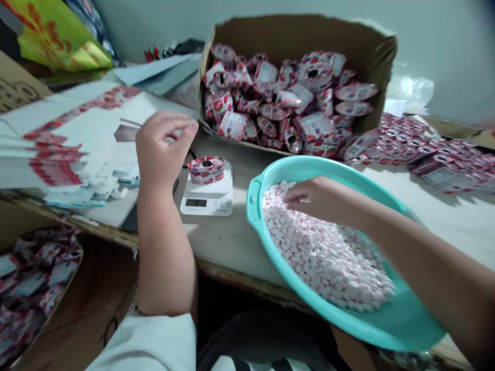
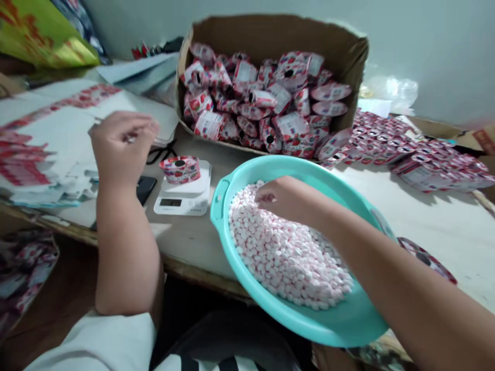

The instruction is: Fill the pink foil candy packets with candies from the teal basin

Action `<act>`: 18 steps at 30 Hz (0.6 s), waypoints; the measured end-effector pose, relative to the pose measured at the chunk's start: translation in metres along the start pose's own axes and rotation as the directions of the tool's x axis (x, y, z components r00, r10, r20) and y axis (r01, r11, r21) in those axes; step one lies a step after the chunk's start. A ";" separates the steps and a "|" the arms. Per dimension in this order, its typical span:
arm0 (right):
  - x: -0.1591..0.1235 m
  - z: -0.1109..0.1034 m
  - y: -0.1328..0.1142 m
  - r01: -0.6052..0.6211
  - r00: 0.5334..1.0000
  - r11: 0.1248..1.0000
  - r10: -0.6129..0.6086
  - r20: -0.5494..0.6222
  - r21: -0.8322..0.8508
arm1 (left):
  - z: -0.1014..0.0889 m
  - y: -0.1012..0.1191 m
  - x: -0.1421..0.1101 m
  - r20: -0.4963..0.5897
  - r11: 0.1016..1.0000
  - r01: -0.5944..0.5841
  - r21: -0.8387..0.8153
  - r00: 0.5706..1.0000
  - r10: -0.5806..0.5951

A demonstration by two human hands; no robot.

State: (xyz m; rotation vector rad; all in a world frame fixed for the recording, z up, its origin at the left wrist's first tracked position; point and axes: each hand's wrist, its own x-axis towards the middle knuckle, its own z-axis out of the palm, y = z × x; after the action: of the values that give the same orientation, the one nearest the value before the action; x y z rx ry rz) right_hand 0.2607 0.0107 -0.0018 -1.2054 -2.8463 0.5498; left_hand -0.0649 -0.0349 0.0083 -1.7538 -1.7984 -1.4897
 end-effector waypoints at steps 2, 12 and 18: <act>0.000 0.001 -0.007 0.000 1.000 0.998 -0.001 -0.016 -0.055 | 0.002 -0.007 0.002 -0.065 0.999 -0.031 0.031 0.997 0.033; 0.023 -0.006 -0.024 0.215 0.969 0.897 -0.245 -0.029 -0.386 | 0.019 -0.029 0.000 -0.134 0.994 0.086 0.065 0.988 -0.077; 0.051 -0.033 -0.044 0.265 0.879 0.861 -0.401 -0.259 -0.435 | 0.028 -0.034 -0.003 -0.039 0.971 0.233 0.055 0.972 -0.231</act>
State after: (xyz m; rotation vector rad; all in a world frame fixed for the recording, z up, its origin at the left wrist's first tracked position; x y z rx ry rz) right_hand 0.1989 0.0284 0.0365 -0.6918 -2.8227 -0.2327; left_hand -0.0797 -0.0081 -0.0231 -1.5258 -2.0669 -1.5208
